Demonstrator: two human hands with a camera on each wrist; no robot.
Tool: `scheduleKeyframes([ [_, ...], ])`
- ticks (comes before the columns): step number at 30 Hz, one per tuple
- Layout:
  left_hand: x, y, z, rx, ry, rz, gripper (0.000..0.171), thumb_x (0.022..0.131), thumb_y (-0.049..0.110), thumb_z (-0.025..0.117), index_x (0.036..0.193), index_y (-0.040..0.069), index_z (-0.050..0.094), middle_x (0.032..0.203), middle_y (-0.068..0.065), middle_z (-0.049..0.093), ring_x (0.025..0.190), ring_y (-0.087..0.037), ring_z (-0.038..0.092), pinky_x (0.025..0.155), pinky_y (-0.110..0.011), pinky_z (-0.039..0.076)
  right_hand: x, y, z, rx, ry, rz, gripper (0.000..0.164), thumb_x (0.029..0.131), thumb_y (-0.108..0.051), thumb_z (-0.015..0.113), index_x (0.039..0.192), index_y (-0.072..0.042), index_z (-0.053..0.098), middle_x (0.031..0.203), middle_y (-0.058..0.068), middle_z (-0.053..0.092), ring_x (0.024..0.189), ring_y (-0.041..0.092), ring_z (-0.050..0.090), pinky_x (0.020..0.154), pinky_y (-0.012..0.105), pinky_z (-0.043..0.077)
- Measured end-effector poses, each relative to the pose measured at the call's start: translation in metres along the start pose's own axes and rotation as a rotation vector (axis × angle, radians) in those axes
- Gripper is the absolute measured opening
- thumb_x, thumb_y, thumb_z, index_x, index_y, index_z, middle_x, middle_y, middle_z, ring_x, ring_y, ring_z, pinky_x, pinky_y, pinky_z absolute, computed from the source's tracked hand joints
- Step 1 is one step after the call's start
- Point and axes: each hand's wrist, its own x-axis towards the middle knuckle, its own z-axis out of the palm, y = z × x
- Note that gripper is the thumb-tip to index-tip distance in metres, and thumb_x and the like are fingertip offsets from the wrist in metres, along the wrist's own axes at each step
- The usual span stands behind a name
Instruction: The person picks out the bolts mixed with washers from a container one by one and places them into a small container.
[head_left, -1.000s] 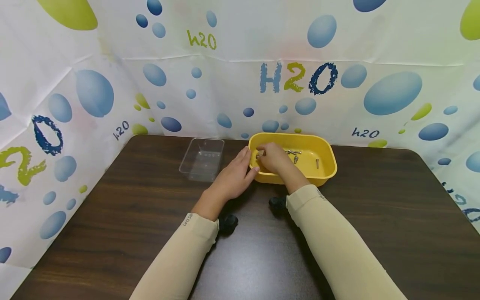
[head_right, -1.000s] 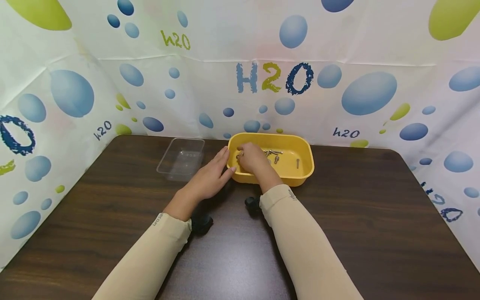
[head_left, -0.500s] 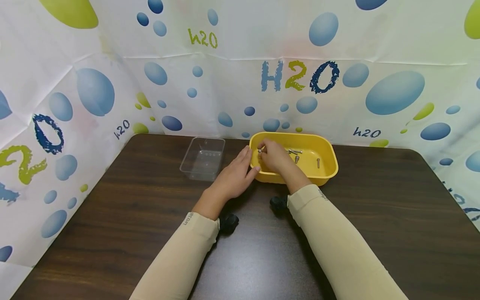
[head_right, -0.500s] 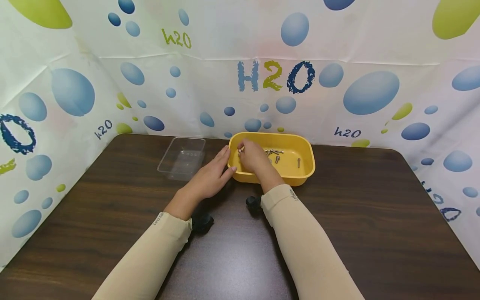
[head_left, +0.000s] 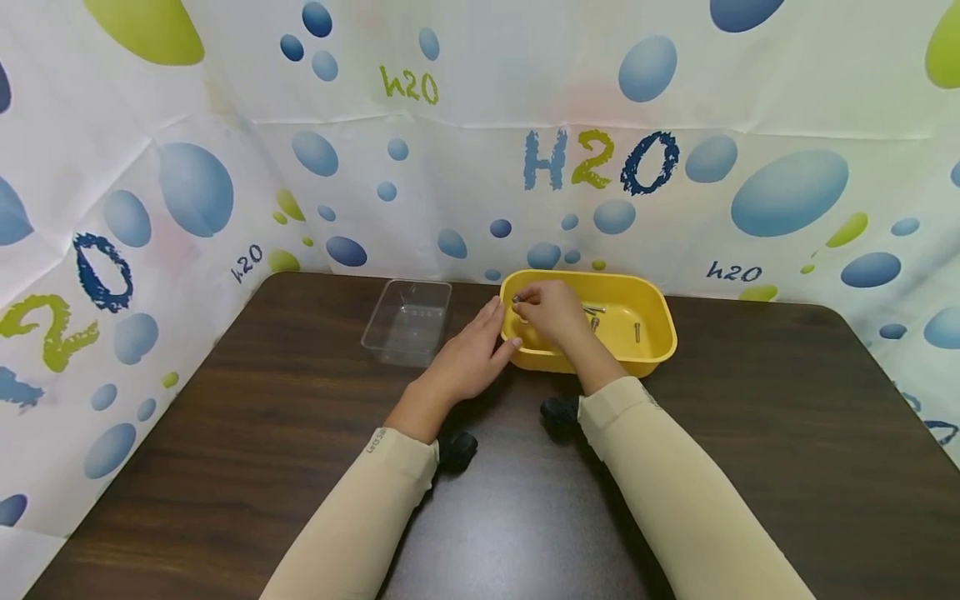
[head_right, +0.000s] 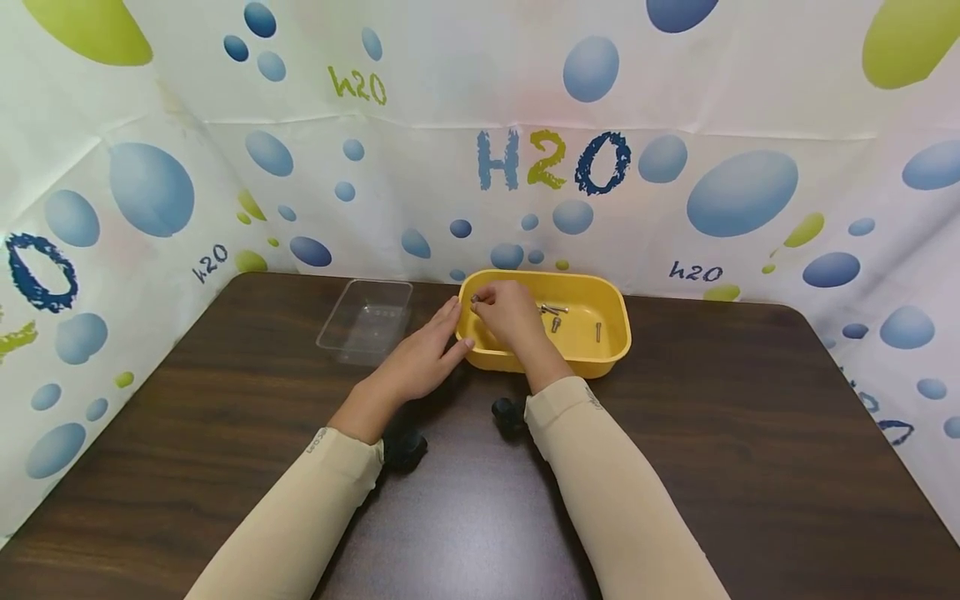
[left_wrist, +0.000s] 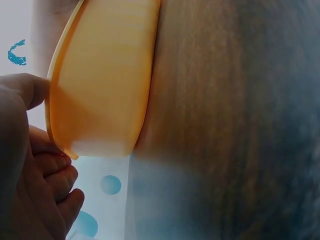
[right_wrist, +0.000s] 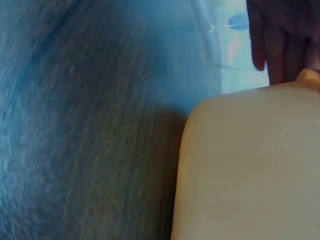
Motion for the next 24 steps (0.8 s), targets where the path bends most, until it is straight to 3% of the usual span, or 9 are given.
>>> scheduleKeyframes([
  [9, 0.0004, -0.0004, -0.0019, 0.003, 0.010, -0.007, 0.075, 0.103, 0.049, 0.041, 0.159, 0.011, 0.010, 0.166, -0.005, 0.011, 0.151, -0.022, 0.018, 0.120, -0.044, 0.024, -0.0023, -0.0029, -0.0082, 0.137, 0.050, 0.071, 0.033, 0.093, -0.032, 0.068, 0.116, -0.009, 0.072, 0.114, 0.007, 0.070, 0.105, 0.024, 0.063, 0.096, 0.039, 0.053],
  [18, 0.0008, -0.0007, -0.0025, -0.017, 0.027, -0.021, 0.075, 0.102, 0.049, 0.044, 0.159, 0.012, 0.011, 0.166, -0.004, 0.012, 0.151, -0.020, 0.018, 0.120, -0.043, 0.023, -0.0035, -0.0045, -0.0095, 0.183, 0.113, 0.065, 0.038, 0.092, -0.040, 0.067, 0.113, -0.010, 0.074, 0.113, 0.006, 0.071, 0.103, 0.023, 0.062, 0.096, 0.039, 0.052],
  [24, 0.0005, -0.0009, -0.0023, -0.031, 0.022, -0.024, 0.075, 0.102, 0.046, 0.046, 0.159, 0.012, 0.010, 0.166, -0.004, 0.010, 0.152, -0.020, 0.017, 0.120, -0.044, 0.023, -0.0045, -0.0061, -0.0073, 0.310, 0.153, 0.107, 0.036, 0.089, -0.039, 0.072, 0.112, -0.012, 0.074, 0.113, 0.005, 0.071, 0.103, 0.021, 0.061, 0.096, 0.037, 0.052],
])
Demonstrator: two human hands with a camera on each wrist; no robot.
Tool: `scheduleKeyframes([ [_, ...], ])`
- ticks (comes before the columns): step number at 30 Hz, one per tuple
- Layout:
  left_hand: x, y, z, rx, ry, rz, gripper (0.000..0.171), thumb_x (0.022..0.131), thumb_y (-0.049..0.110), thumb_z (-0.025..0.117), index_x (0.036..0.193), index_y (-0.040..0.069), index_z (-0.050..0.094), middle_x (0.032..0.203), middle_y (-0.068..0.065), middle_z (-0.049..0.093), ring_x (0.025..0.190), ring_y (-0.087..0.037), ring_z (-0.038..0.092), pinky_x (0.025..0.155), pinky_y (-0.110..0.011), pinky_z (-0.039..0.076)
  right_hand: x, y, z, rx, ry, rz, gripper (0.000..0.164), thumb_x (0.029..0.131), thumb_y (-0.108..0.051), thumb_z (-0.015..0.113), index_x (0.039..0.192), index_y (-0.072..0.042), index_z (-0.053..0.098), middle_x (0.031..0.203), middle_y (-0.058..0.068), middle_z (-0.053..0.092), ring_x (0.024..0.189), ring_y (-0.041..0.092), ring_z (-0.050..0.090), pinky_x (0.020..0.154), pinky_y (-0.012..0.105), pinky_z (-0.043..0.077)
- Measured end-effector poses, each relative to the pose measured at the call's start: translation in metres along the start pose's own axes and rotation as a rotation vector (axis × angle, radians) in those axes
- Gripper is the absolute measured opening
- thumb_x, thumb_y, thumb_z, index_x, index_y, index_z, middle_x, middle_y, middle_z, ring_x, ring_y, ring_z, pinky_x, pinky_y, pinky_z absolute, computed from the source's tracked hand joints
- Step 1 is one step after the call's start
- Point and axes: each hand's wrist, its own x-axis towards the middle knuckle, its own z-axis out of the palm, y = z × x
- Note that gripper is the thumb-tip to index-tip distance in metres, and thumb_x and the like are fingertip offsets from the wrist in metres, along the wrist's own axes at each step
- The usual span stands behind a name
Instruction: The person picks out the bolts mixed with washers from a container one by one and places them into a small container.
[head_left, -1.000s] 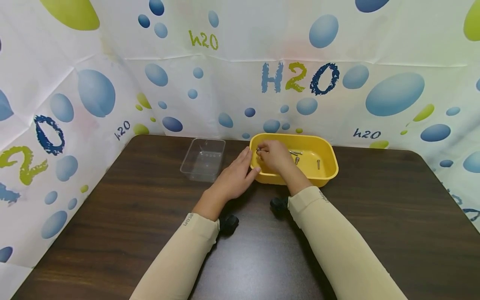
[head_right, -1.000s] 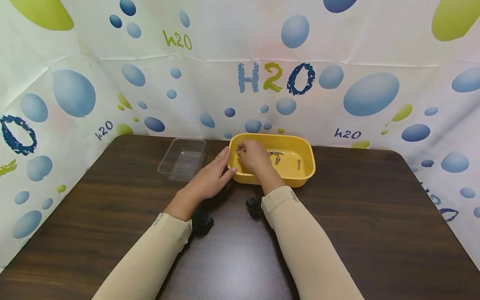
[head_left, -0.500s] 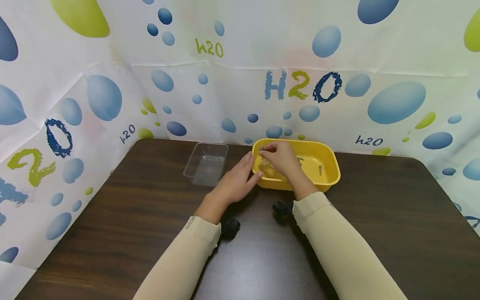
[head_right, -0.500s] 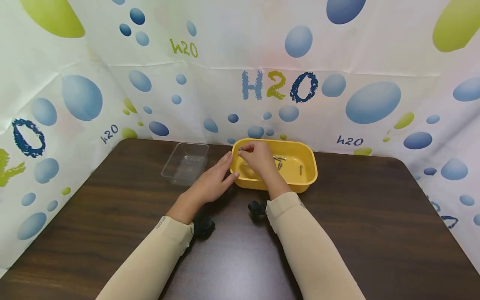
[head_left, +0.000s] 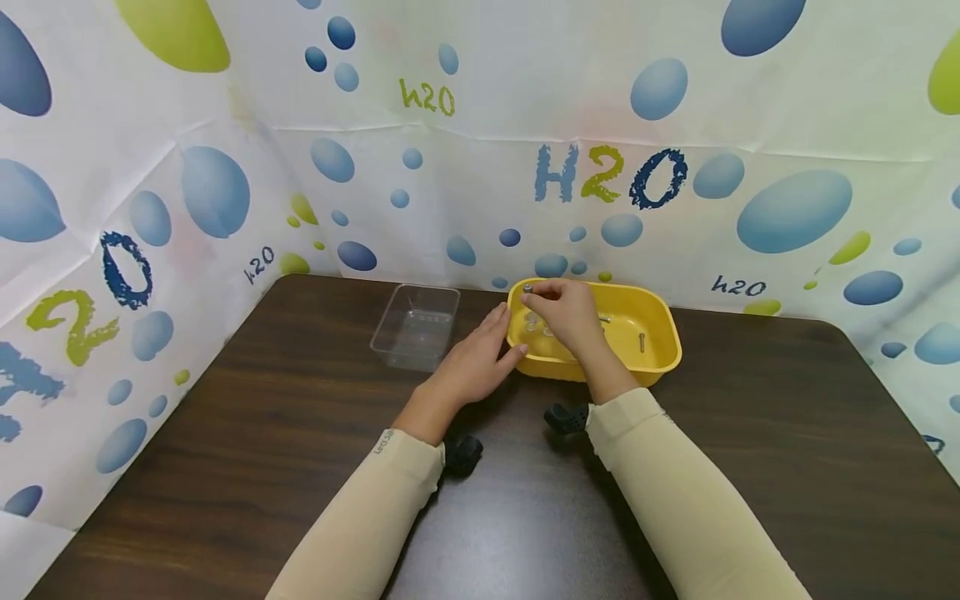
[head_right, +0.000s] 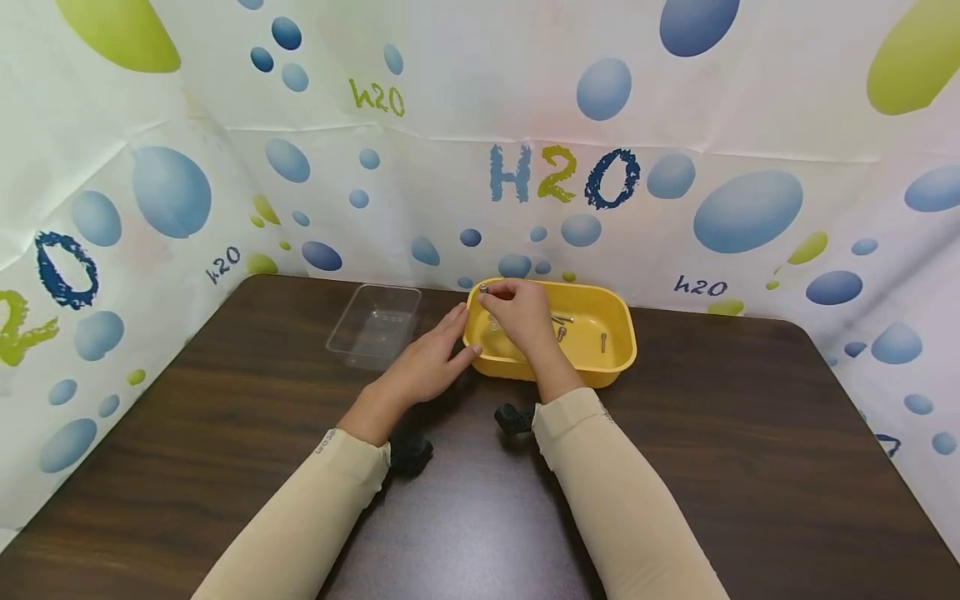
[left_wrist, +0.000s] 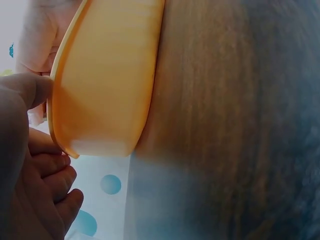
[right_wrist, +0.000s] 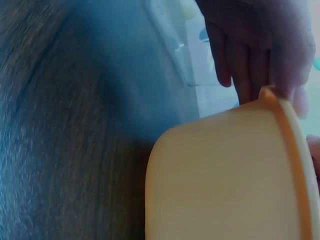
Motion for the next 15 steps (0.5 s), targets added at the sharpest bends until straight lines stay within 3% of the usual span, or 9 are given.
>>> scheduleKeyframes([
  [10, -0.004, 0.002, -0.010, 0.027, 0.033, 0.023, 0.075, 0.102, 0.047, 0.045, 0.158, 0.008, 0.015, 0.166, -0.006, 0.012, 0.153, -0.020, 0.010, 0.121, -0.044, 0.019, -0.003, -0.006, 0.002, 0.074, 0.023, 0.008, 0.036, 0.089, -0.037, 0.073, 0.113, -0.010, 0.074, 0.113, 0.006, 0.071, 0.101, 0.021, 0.061, 0.095, 0.036, 0.053],
  [15, -0.011, -0.003, -0.021, 0.041, 0.067, 0.015, 0.074, 0.102, 0.048, 0.045, 0.158, 0.007, 0.019, 0.166, -0.005, 0.014, 0.153, -0.020, 0.010, 0.122, -0.046, 0.018, -0.006, -0.011, 0.007, 0.083, 0.022, -0.043, 0.036, 0.089, -0.036, 0.072, 0.113, -0.011, 0.074, 0.111, 0.005, 0.071, 0.099, 0.021, 0.061, 0.092, 0.036, 0.054],
])
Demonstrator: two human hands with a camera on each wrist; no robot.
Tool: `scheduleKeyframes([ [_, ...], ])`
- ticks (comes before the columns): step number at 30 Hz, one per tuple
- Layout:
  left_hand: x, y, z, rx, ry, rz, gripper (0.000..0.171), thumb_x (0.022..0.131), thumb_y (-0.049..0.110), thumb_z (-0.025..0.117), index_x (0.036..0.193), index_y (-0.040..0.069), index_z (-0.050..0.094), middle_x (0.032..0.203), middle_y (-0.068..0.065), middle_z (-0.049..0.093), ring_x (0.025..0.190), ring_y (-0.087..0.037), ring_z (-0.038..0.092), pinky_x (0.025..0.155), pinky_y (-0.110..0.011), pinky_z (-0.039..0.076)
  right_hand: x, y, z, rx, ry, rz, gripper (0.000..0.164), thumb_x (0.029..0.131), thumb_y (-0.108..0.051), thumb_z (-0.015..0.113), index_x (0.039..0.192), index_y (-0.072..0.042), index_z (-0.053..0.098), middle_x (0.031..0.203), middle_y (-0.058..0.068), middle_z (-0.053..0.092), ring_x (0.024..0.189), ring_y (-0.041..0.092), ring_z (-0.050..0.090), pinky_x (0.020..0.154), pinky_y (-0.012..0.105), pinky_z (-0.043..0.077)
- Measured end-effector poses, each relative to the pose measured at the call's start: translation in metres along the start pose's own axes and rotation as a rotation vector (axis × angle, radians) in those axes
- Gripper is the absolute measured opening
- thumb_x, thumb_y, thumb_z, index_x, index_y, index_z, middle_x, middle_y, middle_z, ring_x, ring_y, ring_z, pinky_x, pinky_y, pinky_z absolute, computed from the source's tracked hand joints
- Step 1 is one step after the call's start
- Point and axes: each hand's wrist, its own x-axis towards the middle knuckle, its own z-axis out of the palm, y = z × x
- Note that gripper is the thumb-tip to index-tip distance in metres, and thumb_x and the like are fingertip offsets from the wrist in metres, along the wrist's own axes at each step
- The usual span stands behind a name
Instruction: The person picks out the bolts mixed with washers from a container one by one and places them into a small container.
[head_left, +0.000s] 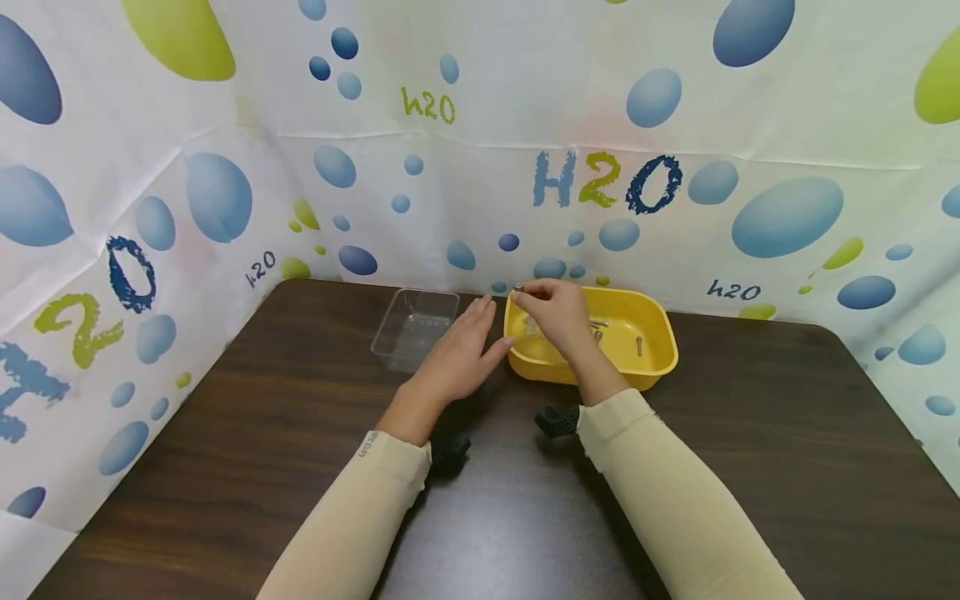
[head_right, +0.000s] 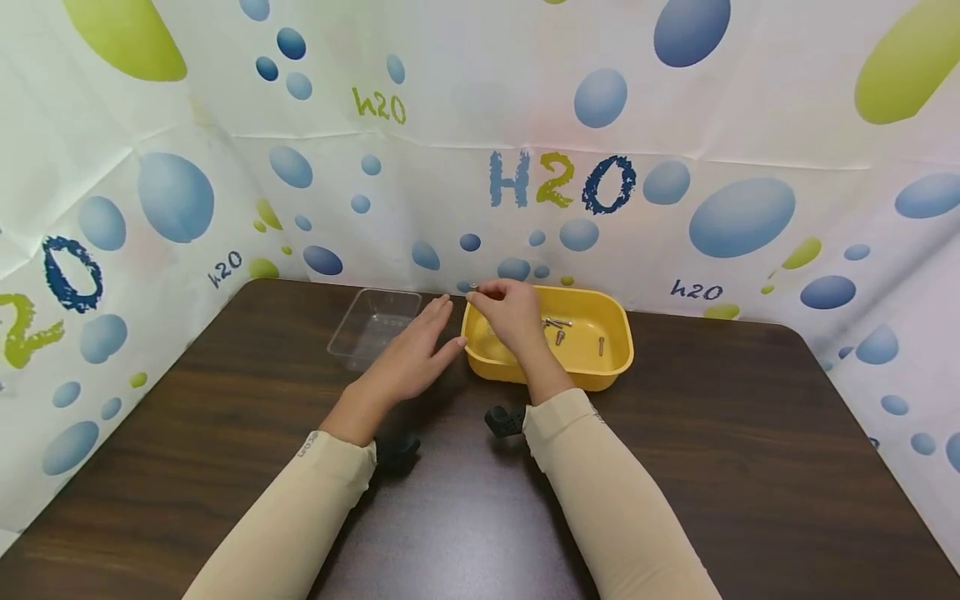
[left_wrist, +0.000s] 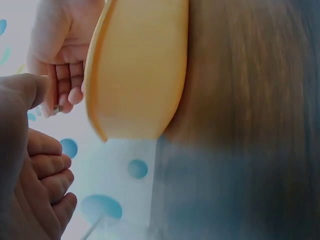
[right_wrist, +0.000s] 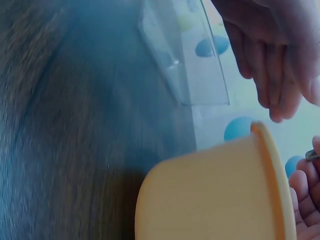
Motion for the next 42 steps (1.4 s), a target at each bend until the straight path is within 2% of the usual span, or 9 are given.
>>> scheduleKeyframes([
  [4, -0.009, -0.013, -0.009, 0.022, 0.017, -0.010, 0.073, 0.103, 0.048, 0.042, 0.158, 0.008, 0.017, 0.166, -0.005, 0.012, 0.153, -0.022, 0.010, 0.122, -0.047, 0.018, -0.002, -0.003, 0.011, 0.039, -0.013, -0.031, 0.035, 0.089, -0.037, 0.072, 0.112, -0.011, 0.074, 0.110, 0.004, 0.070, 0.098, 0.020, 0.062, 0.090, 0.036, 0.054],
  [9, -0.021, -0.031, -0.020, 0.042, 0.071, -0.016, 0.072, 0.103, 0.047, 0.042, 0.158, 0.006, 0.019, 0.166, -0.007, 0.013, 0.153, -0.023, 0.011, 0.122, -0.048, 0.018, -0.006, -0.006, 0.026, 0.141, -0.011, -0.061, 0.032, 0.089, -0.035, 0.073, 0.108, -0.010, 0.075, 0.108, 0.004, 0.069, 0.095, 0.020, 0.061, 0.087, 0.034, 0.055],
  [16, -0.039, -0.058, -0.028, 0.041, 0.104, -0.067, 0.071, 0.104, 0.044, 0.044, 0.157, 0.005, 0.019, 0.166, -0.008, 0.013, 0.153, -0.023, 0.008, 0.122, -0.049, 0.017, -0.016, -0.014, 0.049, 0.256, 0.021, -0.082, 0.026, 0.088, -0.030, 0.074, 0.101, -0.008, 0.075, 0.100, 0.005, 0.069, 0.088, 0.020, 0.060, 0.078, 0.028, 0.054],
  [23, -0.053, -0.082, -0.033, 0.056, 0.095, -0.131, 0.073, 0.103, 0.044, 0.045, 0.158, 0.005, 0.017, 0.166, -0.009, 0.011, 0.153, -0.025, 0.007, 0.121, -0.050, 0.018, -0.022, -0.017, 0.068, 0.248, 0.028, -0.105, 0.028, 0.086, -0.033, 0.076, 0.101, -0.010, 0.077, 0.098, 0.004, 0.071, 0.085, 0.019, 0.061, 0.073, 0.026, 0.054],
  [29, -0.055, -0.096, -0.034, 0.024, 0.092, -0.152, 0.072, 0.104, 0.041, 0.044, 0.156, 0.000, 0.019, 0.166, -0.014, 0.011, 0.153, -0.031, 0.009, 0.120, -0.054, 0.017, -0.029, -0.023, 0.084, 0.263, -0.007, -0.146, 0.026, 0.087, -0.033, 0.075, 0.102, -0.011, 0.077, 0.100, 0.003, 0.072, 0.086, 0.019, 0.060, 0.074, 0.025, 0.054],
  [33, -0.056, -0.102, -0.036, -0.010, 0.083, -0.166, 0.069, 0.104, 0.039, 0.043, 0.156, 0.000, 0.019, 0.166, -0.012, 0.009, 0.153, -0.030, 0.008, 0.121, -0.053, 0.017, -0.032, -0.024, 0.094, 0.278, -0.023, -0.150, 0.023, 0.087, -0.030, 0.076, 0.101, -0.011, 0.077, 0.098, 0.003, 0.072, 0.083, 0.018, 0.061, 0.072, 0.024, 0.054],
  [38, -0.057, -0.107, -0.045, -0.053, 0.074, -0.192, 0.065, 0.105, 0.031, 0.040, 0.157, 0.001, 0.016, 0.167, -0.009, 0.006, 0.154, -0.026, 0.005, 0.122, -0.052, 0.014, -0.033, -0.030, 0.105, 0.227, -0.052, -0.226, 0.022, 0.088, -0.028, 0.075, 0.101, -0.010, 0.076, 0.097, 0.003, 0.072, 0.083, 0.017, 0.064, 0.074, 0.026, 0.056],
  [42, -0.057, -0.110, -0.052, -0.076, 0.041, -0.201, 0.063, 0.104, 0.027, 0.038, 0.158, 0.004, 0.014, 0.167, -0.007, 0.004, 0.154, -0.025, 0.001, 0.122, -0.052, 0.012, -0.034, -0.035, 0.112, 0.155, -0.091, -0.270, 0.021, 0.089, -0.029, 0.074, 0.101, -0.012, 0.076, 0.097, 0.001, 0.073, 0.084, 0.015, 0.065, 0.075, 0.027, 0.057],
])
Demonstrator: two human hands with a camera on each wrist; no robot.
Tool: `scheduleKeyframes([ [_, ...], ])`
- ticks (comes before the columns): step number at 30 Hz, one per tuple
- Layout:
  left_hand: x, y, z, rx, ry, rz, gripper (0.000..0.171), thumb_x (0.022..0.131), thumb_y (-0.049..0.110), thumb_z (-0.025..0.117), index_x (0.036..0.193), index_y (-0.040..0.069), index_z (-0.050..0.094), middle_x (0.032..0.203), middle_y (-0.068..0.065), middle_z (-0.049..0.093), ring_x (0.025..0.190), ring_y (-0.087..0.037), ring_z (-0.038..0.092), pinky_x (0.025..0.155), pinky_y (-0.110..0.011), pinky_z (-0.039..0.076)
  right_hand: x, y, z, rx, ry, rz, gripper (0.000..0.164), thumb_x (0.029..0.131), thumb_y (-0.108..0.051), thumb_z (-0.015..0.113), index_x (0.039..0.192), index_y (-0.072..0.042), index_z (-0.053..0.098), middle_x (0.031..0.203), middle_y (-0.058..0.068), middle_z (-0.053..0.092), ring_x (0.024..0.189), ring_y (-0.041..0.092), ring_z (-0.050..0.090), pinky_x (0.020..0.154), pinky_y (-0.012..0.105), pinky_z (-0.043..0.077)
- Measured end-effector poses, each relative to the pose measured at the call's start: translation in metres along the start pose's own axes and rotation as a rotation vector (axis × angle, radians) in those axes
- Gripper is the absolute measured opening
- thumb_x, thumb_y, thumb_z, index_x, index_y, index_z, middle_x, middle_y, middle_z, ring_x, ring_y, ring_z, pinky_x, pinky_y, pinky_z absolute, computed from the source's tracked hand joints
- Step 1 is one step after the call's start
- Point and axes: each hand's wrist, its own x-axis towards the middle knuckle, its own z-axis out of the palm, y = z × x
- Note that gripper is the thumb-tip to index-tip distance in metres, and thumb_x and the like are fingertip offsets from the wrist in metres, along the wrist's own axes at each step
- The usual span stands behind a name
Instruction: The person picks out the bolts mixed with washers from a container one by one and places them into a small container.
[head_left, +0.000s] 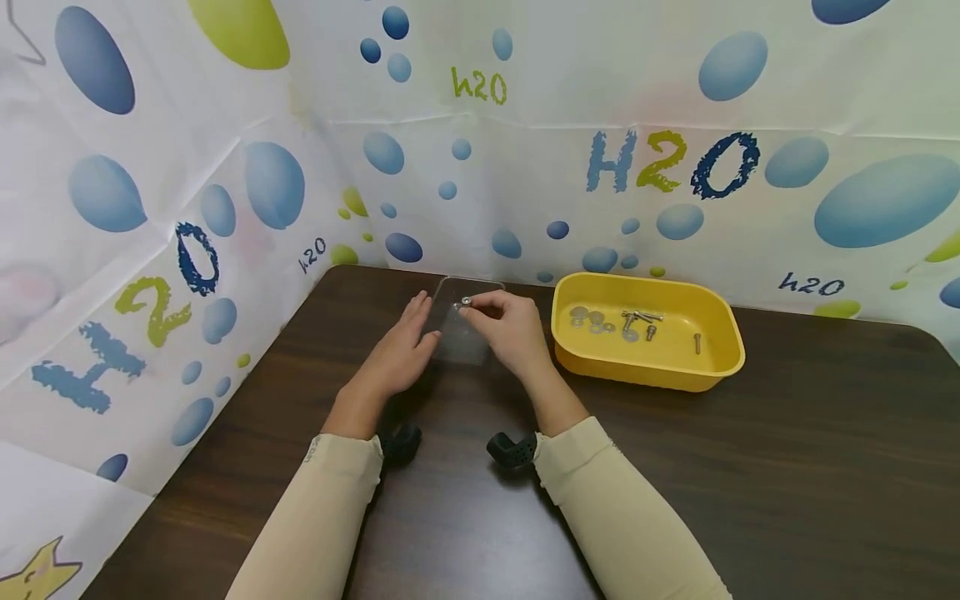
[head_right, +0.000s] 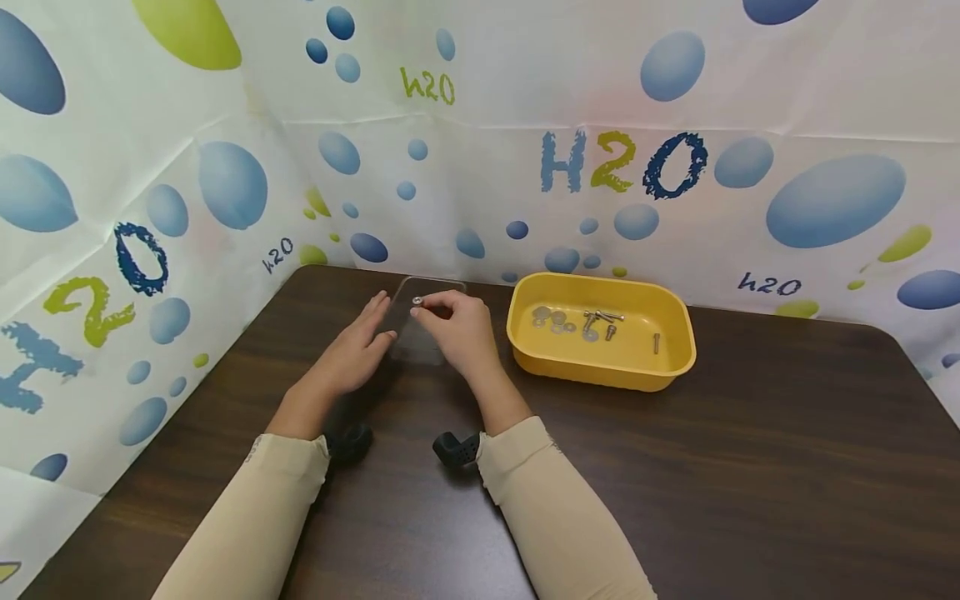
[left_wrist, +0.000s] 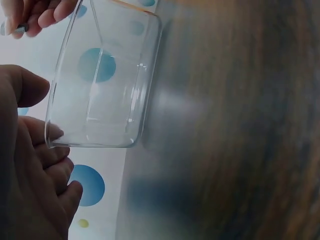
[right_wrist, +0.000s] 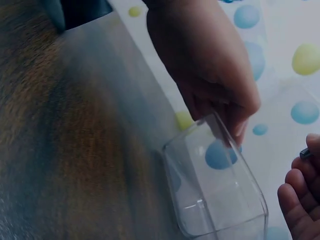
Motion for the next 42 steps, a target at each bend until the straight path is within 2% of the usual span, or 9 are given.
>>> scheduleKeyframes([
  [6, 0.002, 0.001, -0.001, -0.031, -0.069, 0.024, 0.064, 0.105, 0.028, 0.036, 0.158, 0.005, 0.009, 0.167, -0.003, -0.002, 0.154, -0.021, -0.002, 0.123, -0.050, 0.011, 0.001, -0.002, 0.004, -0.117, -0.065, -0.083, 0.019, 0.088, -0.025, 0.075, 0.101, -0.011, 0.077, 0.098, 0.001, 0.075, 0.086, 0.015, 0.066, 0.078, 0.028, 0.058],
  [11, 0.002, -0.002, 0.000, -0.060, -0.094, 0.020, 0.064, 0.105, 0.029, 0.033, 0.159, 0.007, 0.005, 0.167, -0.001, -0.005, 0.153, -0.020, -0.003, 0.123, -0.049, 0.010, 0.000, 0.001, 0.009, -0.254, -0.119, -0.163, 0.018, 0.090, -0.022, 0.073, 0.103, -0.010, 0.077, 0.100, 0.002, 0.074, 0.089, 0.015, 0.066, 0.081, 0.029, 0.057],
  [15, 0.000, -0.004, 0.000, -0.082, -0.098, 0.019, 0.064, 0.105, 0.028, 0.031, 0.159, 0.009, 0.003, 0.166, 0.000, -0.006, 0.153, -0.019, -0.003, 0.123, -0.050, 0.010, 0.000, 0.000, 0.012, -0.340, -0.169, -0.190, 0.019, 0.091, -0.020, 0.072, 0.105, -0.009, 0.077, 0.102, 0.004, 0.073, 0.092, 0.016, 0.068, 0.085, 0.030, 0.057],
  [22, 0.000, -0.003, 0.000, -0.102, -0.096, 0.019, 0.063, 0.104, 0.026, 0.029, 0.159, 0.012, 0.002, 0.166, 0.003, -0.007, 0.153, -0.017, -0.004, 0.123, -0.048, 0.010, 0.002, -0.002, 0.016, -0.435, -0.252, -0.152, 0.020, 0.092, -0.019, 0.071, 0.107, -0.008, 0.076, 0.102, 0.005, 0.072, 0.091, 0.017, 0.067, 0.087, 0.031, 0.056],
  [26, -0.001, -0.004, 0.000, -0.108, -0.098, 0.015, 0.063, 0.104, 0.026, 0.028, 0.159, 0.013, 0.002, 0.166, 0.003, -0.007, 0.153, -0.017, -0.004, 0.123, -0.048, 0.010, 0.003, -0.002, 0.019, -0.434, -0.286, -0.133, 0.019, 0.092, -0.018, 0.070, 0.108, -0.008, 0.076, 0.102, 0.006, 0.073, 0.091, 0.018, 0.066, 0.088, 0.031, 0.056],
  [34, -0.002, -0.003, 0.001, -0.112, -0.100, 0.006, 0.062, 0.104, 0.025, 0.028, 0.159, 0.013, 0.002, 0.166, 0.003, -0.007, 0.153, -0.018, -0.004, 0.123, -0.049, 0.010, 0.005, -0.002, 0.024, -0.443, -0.286, -0.105, 0.021, 0.093, -0.018, 0.069, 0.109, -0.007, 0.076, 0.106, 0.007, 0.074, 0.098, 0.020, 0.068, 0.093, 0.035, 0.055],
  [37, -0.001, -0.002, 0.001, -0.111, -0.103, 0.009, 0.062, 0.104, 0.024, 0.027, 0.159, 0.011, 0.002, 0.166, 0.002, -0.007, 0.153, -0.019, -0.004, 0.123, -0.050, 0.009, 0.007, -0.005, 0.025, -0.476, -0.303, -0.073, 0.021, 0.094, -0.019, 0.068, 0.109, -0.008, 0.076, 0.106, 0.006, 0.074, 0.098, 0.020, 0.068, 0.093, 0.035, 0.054],
  [42, -0.001, -0.002, 0.000, -0.115, -0.106, 0.005, 0.061, 0.104, 0.024, 0.027, 0.159, 0.009, 0.002, 0.166, 0.002, -0.008, 0.153, -0.019, -0.004, 0.123, -0.050, 0.009, 0.013, -0.012, 0.026, -0.538, -0.393, 0.013, 0.023, 0.097, -0.021, 0.063, 0.110, -0.009, 0.076, 0.108, 0.005, 0.074, 0.099, 0.019, 0.067, 0.090, 0.034, 0.055],
])
